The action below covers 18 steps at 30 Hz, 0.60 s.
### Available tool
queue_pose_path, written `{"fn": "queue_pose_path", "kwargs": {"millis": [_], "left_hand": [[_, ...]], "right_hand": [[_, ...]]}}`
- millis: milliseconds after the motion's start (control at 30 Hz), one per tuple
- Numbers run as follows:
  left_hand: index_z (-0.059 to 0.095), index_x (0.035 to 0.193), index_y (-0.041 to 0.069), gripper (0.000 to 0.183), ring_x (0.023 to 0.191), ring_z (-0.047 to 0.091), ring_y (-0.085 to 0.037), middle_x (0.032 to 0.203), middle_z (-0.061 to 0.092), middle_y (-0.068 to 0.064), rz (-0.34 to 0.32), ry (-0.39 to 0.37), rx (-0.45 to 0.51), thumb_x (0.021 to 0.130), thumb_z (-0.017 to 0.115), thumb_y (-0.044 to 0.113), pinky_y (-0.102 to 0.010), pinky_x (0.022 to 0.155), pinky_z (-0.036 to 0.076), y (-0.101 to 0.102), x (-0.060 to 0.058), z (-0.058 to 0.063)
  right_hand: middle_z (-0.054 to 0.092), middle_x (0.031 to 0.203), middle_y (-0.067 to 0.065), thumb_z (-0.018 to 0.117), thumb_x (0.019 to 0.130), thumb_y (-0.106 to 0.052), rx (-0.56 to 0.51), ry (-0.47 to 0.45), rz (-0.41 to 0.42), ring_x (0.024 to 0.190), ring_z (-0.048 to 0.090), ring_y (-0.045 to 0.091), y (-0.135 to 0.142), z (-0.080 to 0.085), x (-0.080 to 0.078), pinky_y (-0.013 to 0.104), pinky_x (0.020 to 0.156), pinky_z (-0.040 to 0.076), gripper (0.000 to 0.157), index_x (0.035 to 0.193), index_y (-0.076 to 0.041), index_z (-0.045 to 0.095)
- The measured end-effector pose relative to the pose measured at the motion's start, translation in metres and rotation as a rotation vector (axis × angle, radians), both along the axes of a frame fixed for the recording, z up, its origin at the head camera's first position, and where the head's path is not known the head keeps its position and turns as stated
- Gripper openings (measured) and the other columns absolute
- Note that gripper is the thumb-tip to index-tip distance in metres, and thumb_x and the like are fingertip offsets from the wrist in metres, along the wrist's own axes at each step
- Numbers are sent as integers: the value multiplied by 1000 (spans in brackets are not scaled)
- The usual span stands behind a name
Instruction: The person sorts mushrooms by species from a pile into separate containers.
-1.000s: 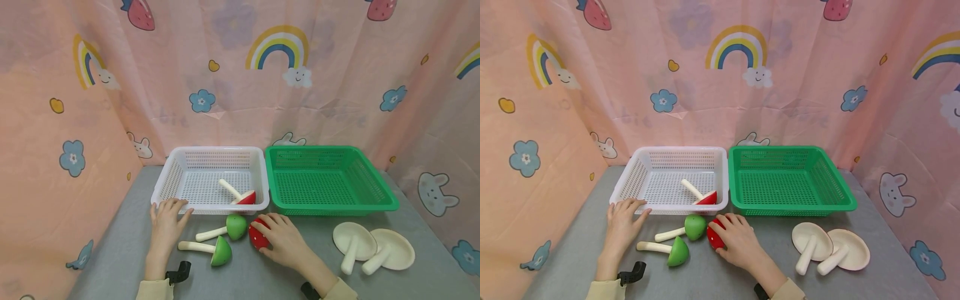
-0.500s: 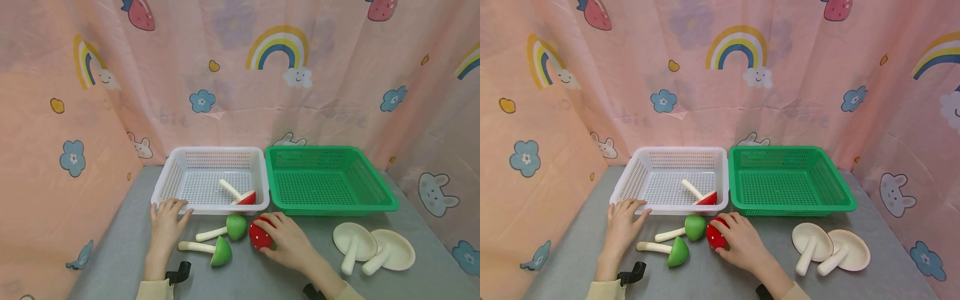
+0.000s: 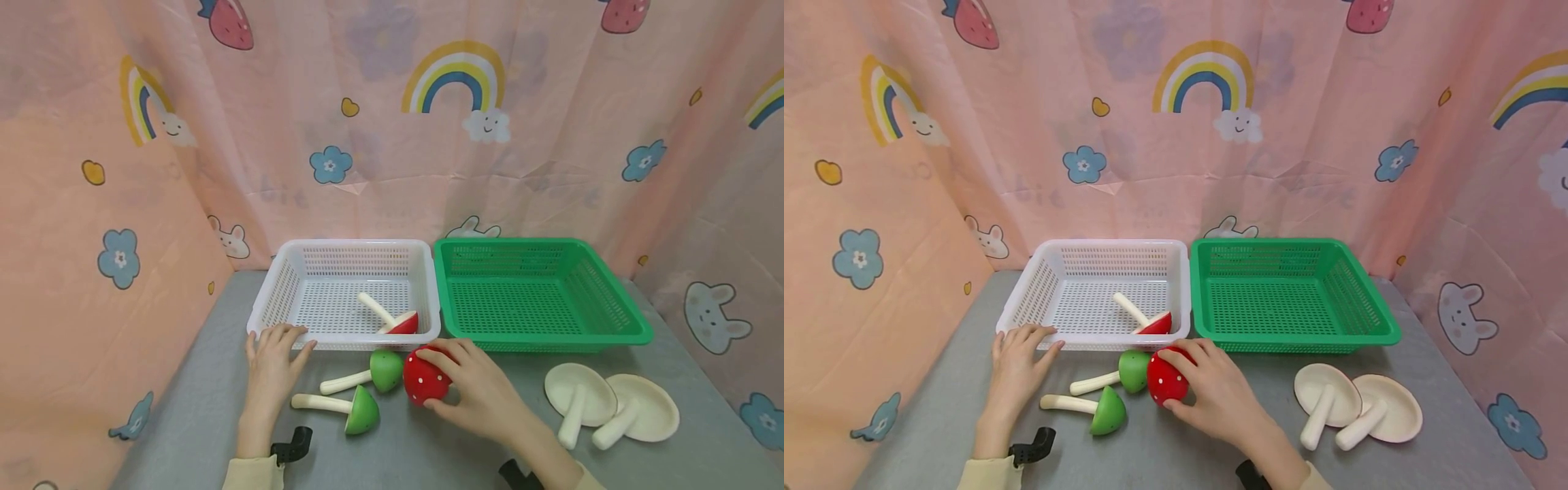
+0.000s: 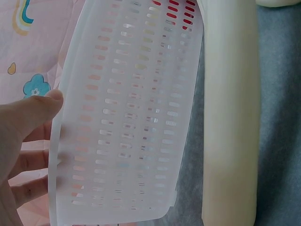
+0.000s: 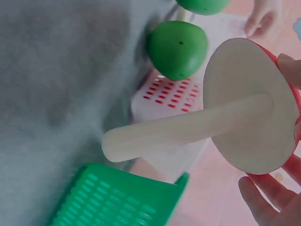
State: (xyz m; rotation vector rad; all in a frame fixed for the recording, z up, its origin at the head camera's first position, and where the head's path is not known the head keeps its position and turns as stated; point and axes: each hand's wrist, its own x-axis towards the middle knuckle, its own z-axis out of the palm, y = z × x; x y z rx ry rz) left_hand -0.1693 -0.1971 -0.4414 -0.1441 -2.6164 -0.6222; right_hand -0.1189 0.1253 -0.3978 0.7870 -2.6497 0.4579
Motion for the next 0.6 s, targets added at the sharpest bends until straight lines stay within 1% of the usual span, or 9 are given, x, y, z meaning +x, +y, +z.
{"fn": "queue_pose_path", "kwargs": {"millis": [67,267,400,600], "left_hand": [[69,109,10,29,116,51,-33,111,65,-11,3,-3,0,86,72,28,-66,112,16,0,0,0],[69,109,10,29,116,51,-33,111,64,-11,5,-10,-4,86,72,28,-66,112,16,0,0,0],[69,109,10,29,115,51,-33,111,64,-11,5,-10,-6,86,72,28,-65,112,16,1,0,1],[69,109,11,29,114,51,-32,110,64,-10,4,-2,-8,86,72,28,-65,112,16,0,1,0]], "right_hand": [[58,125,-4,90,57,-39,-6,9,-1,113,52,12,1,5,1,31,79,58,76,126,-27,59],[57,125,-2,89,60,-34,-54,38,27,113,51,13,3,19,-2,30,75,59,72,125,-25,59],[57,126,-1,90,59,-33,-90,14,24,114,51,15,4,29,-6,32,73,59,75,126,-24,58],[56,128,0,89,63,-32,-106,10,31,116,50,17,1,42,-18,34,74,59,73,128,-22,57]]}}
